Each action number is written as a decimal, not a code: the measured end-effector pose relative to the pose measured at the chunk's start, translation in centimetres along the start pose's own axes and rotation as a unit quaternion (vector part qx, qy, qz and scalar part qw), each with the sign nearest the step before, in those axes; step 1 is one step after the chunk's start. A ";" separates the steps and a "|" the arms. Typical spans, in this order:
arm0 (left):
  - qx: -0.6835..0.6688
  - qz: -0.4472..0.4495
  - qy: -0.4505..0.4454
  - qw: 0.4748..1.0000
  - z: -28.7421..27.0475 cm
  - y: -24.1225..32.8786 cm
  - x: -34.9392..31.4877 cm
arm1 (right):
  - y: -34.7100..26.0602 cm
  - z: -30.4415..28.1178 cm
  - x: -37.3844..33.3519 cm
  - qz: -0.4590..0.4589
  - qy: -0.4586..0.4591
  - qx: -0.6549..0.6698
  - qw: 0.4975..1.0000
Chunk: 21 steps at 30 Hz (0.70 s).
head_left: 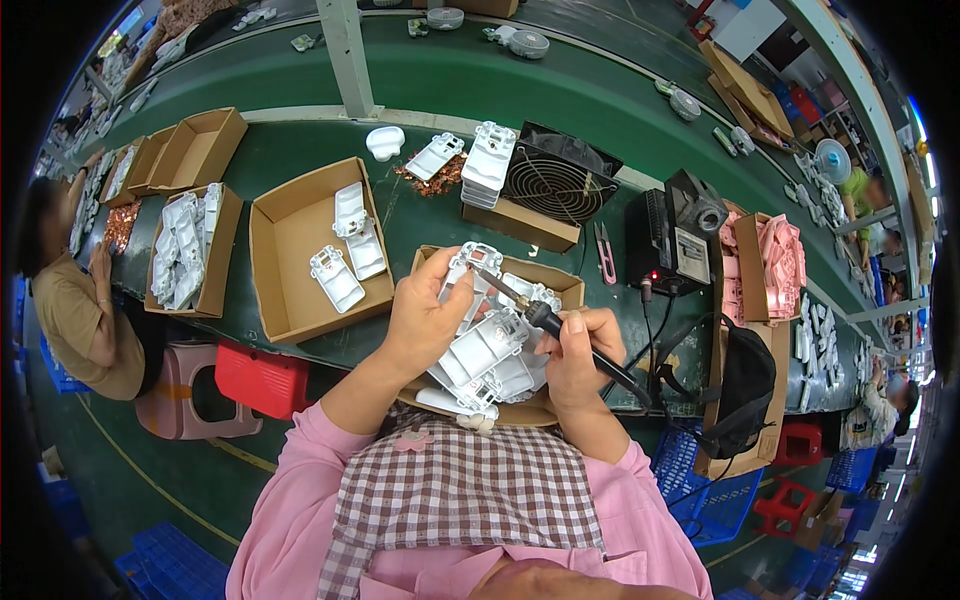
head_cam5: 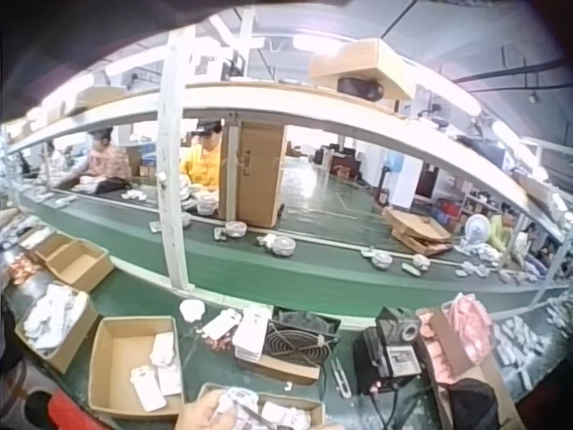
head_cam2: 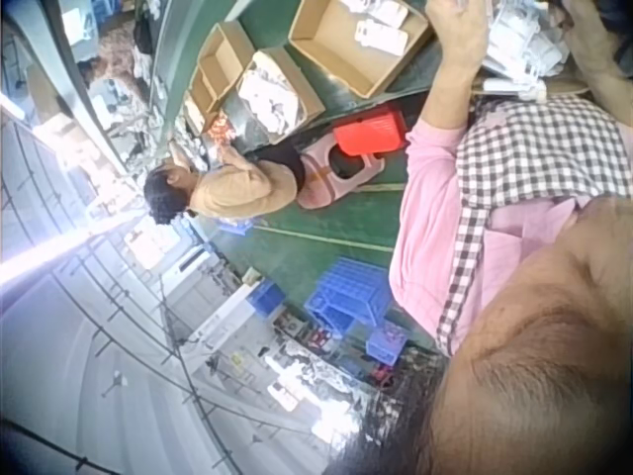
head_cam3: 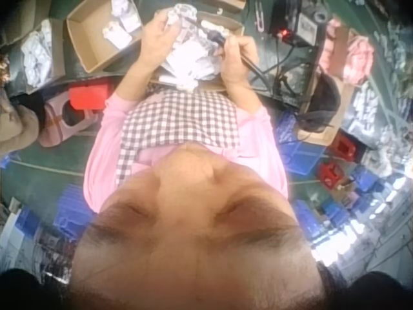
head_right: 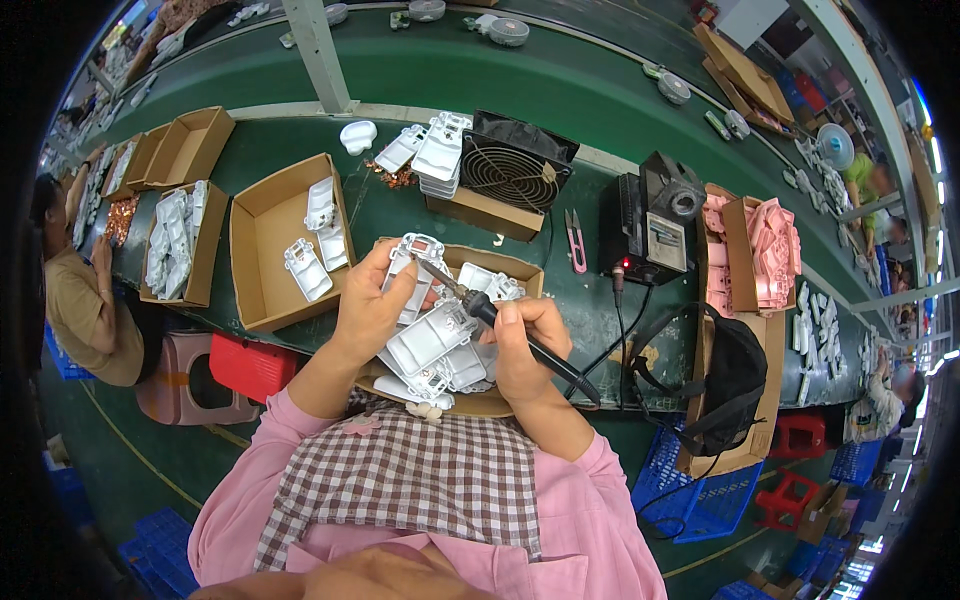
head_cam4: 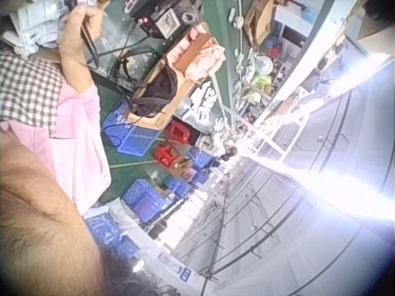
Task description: The person solders plastic casing components using a soldering iron, picking them from and placing them into cardboard boxes on the assembly line.
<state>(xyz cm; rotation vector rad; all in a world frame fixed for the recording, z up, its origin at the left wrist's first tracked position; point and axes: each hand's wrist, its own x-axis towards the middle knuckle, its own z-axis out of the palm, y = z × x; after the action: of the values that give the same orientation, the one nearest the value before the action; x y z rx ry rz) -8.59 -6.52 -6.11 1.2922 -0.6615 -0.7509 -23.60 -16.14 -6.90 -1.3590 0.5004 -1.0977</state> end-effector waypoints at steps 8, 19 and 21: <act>0.012 0.010 0.003 1.000 -0.1 -0.1 0.1 | 0.1 0.1 0.1 0.014 -0.001 -0.009 1.000; -0.010 0.011 -0.001 1.000 -0.2 -0.2 0.2 | 0.4 -0.5 -0.1 -0.038 0.010 0.080 0.996; -0.030 -0.007 0.002 1.000 -0.5 -0.5 0.5 | 0.4 -0.6 0.0 -0.050 0.012 0.097 0.994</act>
<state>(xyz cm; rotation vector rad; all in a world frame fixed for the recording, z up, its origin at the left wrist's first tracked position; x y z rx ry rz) -7.99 -6.70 -6.71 1.2435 -0.6227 -0.7739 -23.99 -16.48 -7.37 -1.2129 0.3356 -1.2131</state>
